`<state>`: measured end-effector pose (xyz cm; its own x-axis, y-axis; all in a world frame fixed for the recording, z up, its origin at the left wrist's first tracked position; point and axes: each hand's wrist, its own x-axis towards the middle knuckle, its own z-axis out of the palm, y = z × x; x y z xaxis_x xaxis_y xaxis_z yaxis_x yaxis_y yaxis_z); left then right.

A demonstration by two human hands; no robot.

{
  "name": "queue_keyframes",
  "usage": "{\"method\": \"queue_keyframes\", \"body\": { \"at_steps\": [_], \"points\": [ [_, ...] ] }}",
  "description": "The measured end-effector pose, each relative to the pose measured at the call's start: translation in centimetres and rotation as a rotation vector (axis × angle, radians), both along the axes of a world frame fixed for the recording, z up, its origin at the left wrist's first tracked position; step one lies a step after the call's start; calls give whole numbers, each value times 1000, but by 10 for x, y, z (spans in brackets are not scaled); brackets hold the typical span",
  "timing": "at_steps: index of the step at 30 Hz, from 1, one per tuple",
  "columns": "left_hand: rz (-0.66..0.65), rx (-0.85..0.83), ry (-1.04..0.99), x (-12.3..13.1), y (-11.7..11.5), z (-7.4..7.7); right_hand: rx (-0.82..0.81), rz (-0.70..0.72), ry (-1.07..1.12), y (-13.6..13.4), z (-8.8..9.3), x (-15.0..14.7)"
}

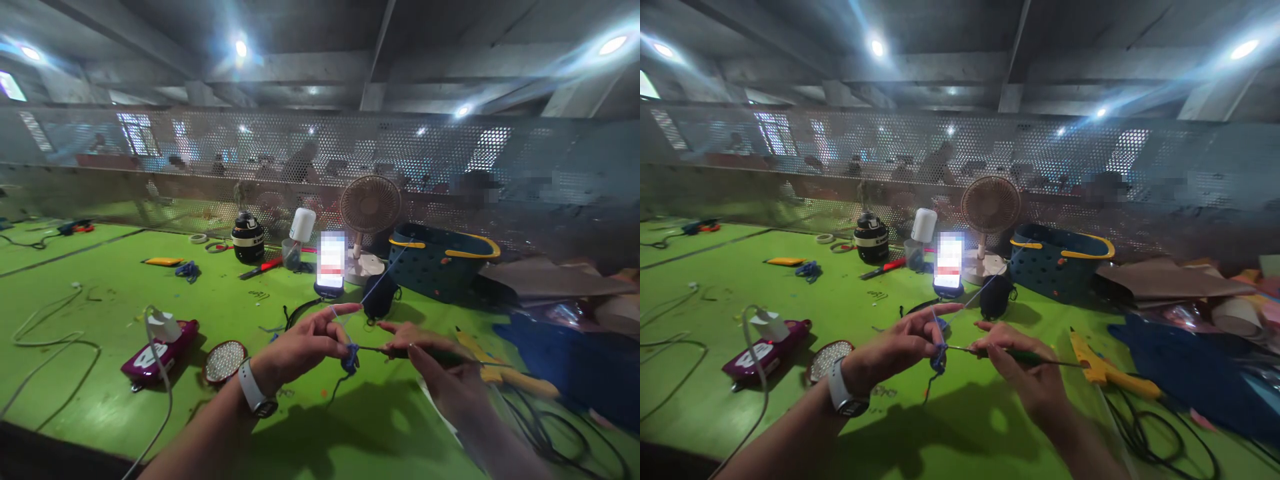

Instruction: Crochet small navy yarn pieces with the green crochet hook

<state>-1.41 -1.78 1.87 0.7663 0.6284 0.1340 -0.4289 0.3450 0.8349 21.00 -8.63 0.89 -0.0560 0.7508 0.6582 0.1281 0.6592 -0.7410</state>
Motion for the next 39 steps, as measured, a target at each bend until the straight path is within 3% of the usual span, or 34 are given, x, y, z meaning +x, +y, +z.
{"method": "queue_keyframes", "body": {
  "at_steps": [5,17,22,32,39],
  "points": [
    [14,37,39,0,0,1,-194,10,217,1,-4,-6],
    [102,56,89,4,-6,5,-515,48,512,0,6,-24],
    [121,76,76,5,-7,4,-637,-1,665,1,11,-32],
    [149,70,100,5,-8,6,-661,-24,716,0,13,-34],
    [152,80,92,5,-8,6,-436,-8,503,0,13,-25]
  ]
}}
